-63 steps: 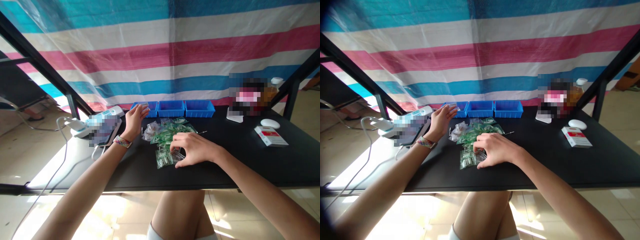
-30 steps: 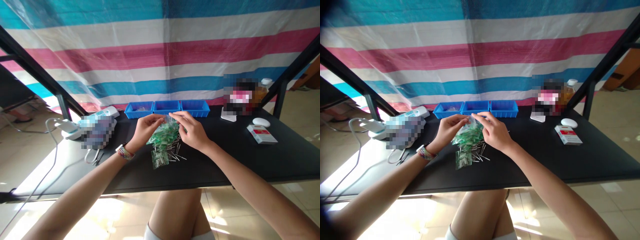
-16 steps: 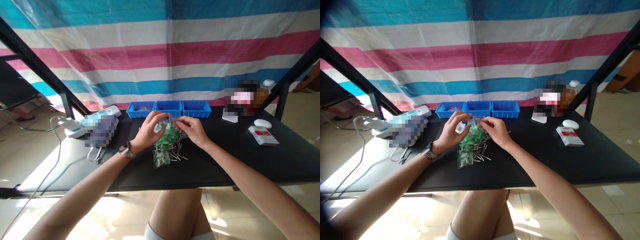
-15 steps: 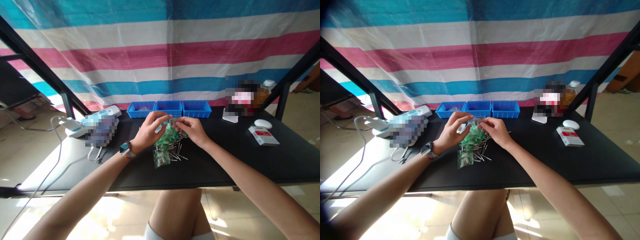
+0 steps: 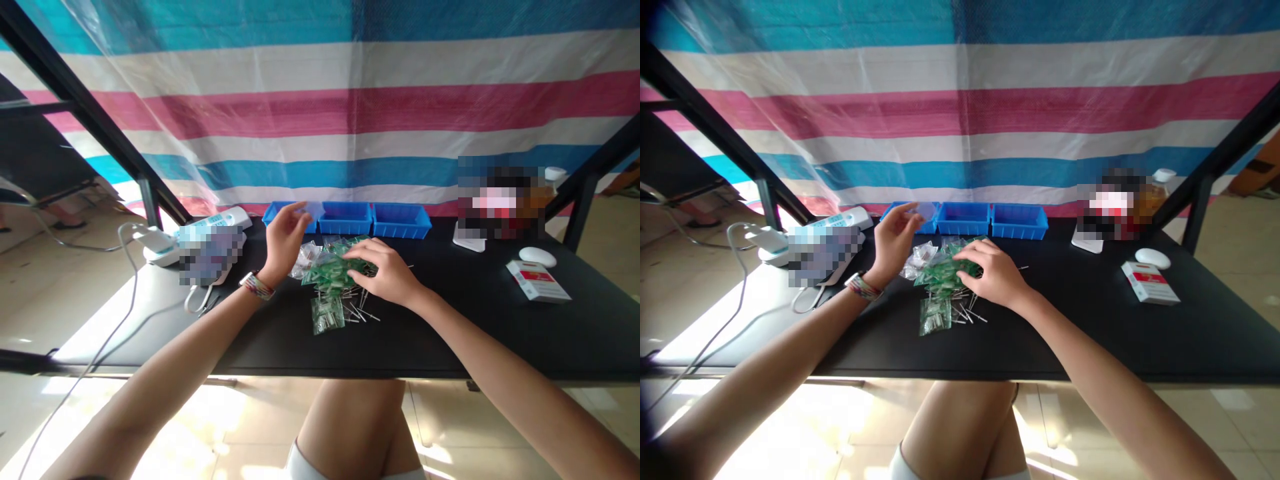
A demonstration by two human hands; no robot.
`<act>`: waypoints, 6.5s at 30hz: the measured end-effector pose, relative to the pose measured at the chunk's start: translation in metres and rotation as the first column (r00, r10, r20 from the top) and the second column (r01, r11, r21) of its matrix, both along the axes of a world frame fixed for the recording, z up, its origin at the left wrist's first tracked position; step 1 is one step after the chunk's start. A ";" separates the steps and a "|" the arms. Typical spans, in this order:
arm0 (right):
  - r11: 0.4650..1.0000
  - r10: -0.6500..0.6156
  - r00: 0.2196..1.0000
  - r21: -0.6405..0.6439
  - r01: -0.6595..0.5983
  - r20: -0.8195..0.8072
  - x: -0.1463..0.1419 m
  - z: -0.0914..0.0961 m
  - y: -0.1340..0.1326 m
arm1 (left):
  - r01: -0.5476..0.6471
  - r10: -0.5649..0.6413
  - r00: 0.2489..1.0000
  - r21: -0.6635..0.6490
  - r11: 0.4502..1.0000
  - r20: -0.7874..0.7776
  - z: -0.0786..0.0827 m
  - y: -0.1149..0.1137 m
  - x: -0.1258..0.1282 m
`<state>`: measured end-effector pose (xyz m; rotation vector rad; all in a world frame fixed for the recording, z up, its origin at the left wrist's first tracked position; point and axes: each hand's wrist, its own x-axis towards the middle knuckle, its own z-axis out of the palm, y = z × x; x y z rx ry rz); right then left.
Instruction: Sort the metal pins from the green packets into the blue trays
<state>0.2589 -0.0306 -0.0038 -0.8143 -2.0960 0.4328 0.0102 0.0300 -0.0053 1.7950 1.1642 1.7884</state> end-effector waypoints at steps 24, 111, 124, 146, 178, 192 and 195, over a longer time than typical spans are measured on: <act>0.985 -0.159 0.958 -0.021 0.169 0.240 0.017 -0.010 0.019 | 0.153 -0.137 0.984 -0.149 0.977 0.114 -0.007 0.014 -0.014; 0.773 -0.578 0.370 -0.634 -0.039 -0.727 0.051 0.017 0.062 | 0.192 -0.240 0.694 -0.147 0.970 -0.679 0.007 -0.030 0.016; 0.645 -0.723 0.381 -0.761 0.072 -0.577 0.069 0.016 0.068 | 0.211 -0.270 0.766 -0.169 0.963 -0.584 -0.001 -0.023 0.016; 0.952 0.032 0.991 0.298 -0.069 0.128 0.012 0.004 0.012 | 0.486 -0.455 0.874 -0.305 0.819 0.168 0.024 -0.037 0.029; 0.970 -0.138 0.982 0.181 0.161 -0.129 0.003 0.006 0.000 | 0.302 -0.339 0.920 -0.196 0.933 -0.195 0.014 -0.043 0.027; 0.980 -0.163 0.970 0.081 0.180 -0.181 0.004 0.000 0.010 | 0.423 -0.489 0.860 -0.334 0.843 -0.145 0.016 -0.046 0.028; 0.940 -0.339 0.855 -0.124 0.317 -0.392 0.021 0.002 0.031 | 0.346 -0.423 0.851 -0.274 0.897 -0.310 0.019 -0.042 0.021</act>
